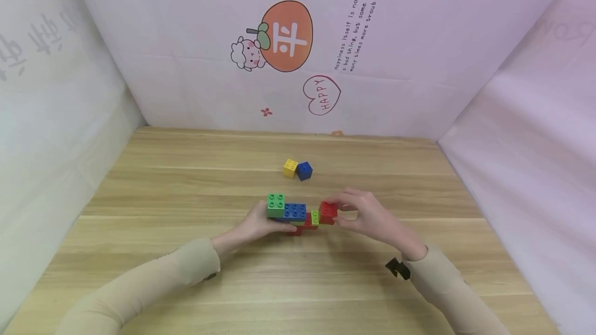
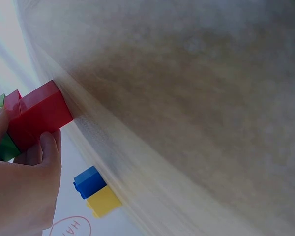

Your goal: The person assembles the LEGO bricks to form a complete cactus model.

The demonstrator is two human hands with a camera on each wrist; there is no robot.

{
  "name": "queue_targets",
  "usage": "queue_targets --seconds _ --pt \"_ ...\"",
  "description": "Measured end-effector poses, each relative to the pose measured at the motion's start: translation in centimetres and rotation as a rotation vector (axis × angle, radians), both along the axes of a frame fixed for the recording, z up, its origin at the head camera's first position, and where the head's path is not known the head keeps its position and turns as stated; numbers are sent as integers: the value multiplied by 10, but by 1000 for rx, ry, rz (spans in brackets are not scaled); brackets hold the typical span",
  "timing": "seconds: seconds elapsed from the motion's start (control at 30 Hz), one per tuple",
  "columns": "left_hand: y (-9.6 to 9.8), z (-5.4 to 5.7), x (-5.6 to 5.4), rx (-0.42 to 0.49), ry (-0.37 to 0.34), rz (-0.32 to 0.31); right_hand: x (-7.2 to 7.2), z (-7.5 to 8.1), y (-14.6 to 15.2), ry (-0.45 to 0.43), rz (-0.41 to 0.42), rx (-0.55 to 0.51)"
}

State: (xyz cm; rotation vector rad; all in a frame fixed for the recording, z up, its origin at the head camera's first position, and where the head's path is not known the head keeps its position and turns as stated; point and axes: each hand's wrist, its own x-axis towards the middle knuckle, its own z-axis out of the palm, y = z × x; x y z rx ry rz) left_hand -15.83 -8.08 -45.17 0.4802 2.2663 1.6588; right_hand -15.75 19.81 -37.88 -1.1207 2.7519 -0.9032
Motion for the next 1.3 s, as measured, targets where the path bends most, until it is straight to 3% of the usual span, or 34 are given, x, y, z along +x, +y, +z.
queue_targets --seconds 0.73,1.3 --pt "-1 1 -2 15 21 -16 -1 0 2 16 17 -15" --pt "-2 1 -2 5 17 -17 -7 4 3 -89 -1 21"
